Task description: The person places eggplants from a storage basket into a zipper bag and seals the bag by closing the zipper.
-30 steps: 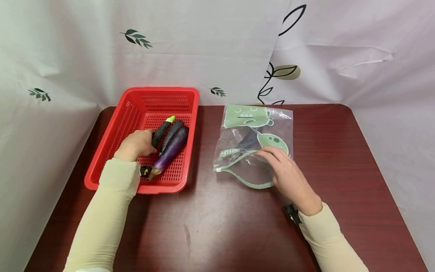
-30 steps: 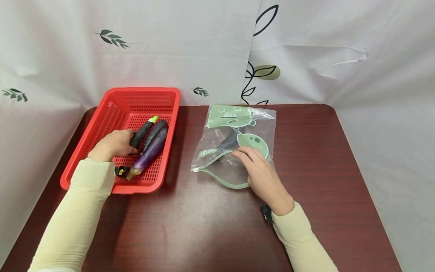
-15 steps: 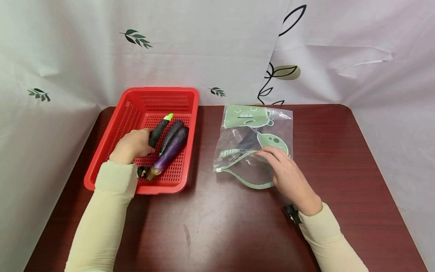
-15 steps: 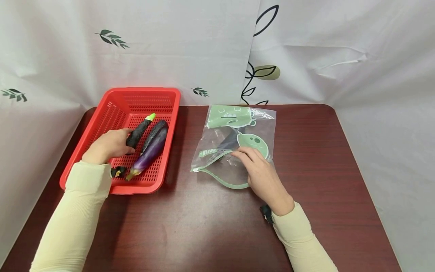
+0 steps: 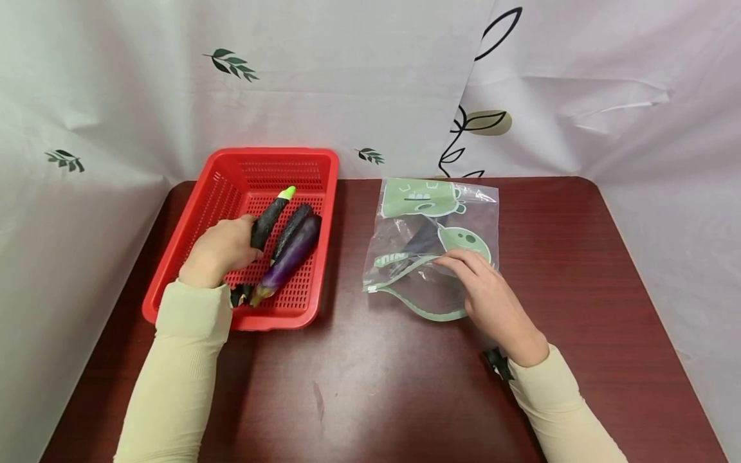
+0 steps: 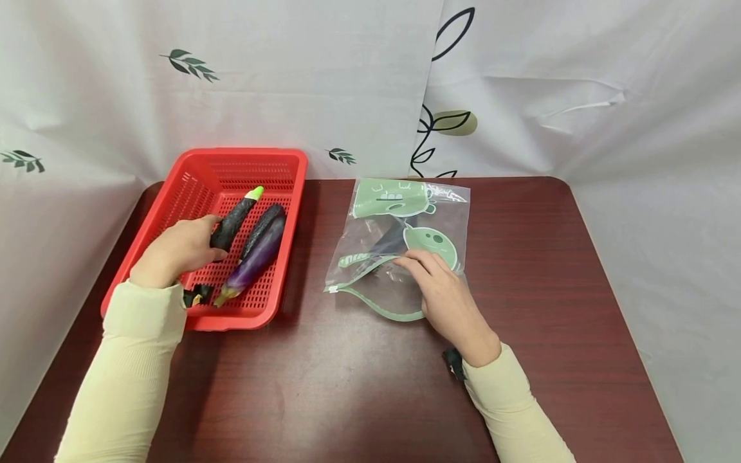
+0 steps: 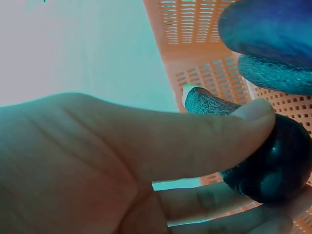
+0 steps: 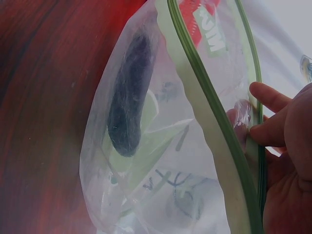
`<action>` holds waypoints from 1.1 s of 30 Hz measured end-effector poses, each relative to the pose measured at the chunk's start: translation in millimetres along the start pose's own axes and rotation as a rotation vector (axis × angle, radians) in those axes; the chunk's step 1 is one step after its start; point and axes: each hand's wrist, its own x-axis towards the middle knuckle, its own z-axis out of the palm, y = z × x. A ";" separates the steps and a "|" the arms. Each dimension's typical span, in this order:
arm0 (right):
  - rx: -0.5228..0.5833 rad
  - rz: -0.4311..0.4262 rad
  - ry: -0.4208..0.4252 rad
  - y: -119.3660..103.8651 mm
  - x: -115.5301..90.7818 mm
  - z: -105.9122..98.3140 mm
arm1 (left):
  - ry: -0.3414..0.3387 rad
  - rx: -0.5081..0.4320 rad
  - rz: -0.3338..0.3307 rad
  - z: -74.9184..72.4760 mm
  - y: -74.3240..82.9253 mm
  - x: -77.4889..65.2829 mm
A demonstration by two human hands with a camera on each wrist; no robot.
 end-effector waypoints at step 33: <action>0.003 0.010 -0.011 0.6 -0.8 1.2 | 0.093 -0.038 0.027 -4.1 23.4 -26.0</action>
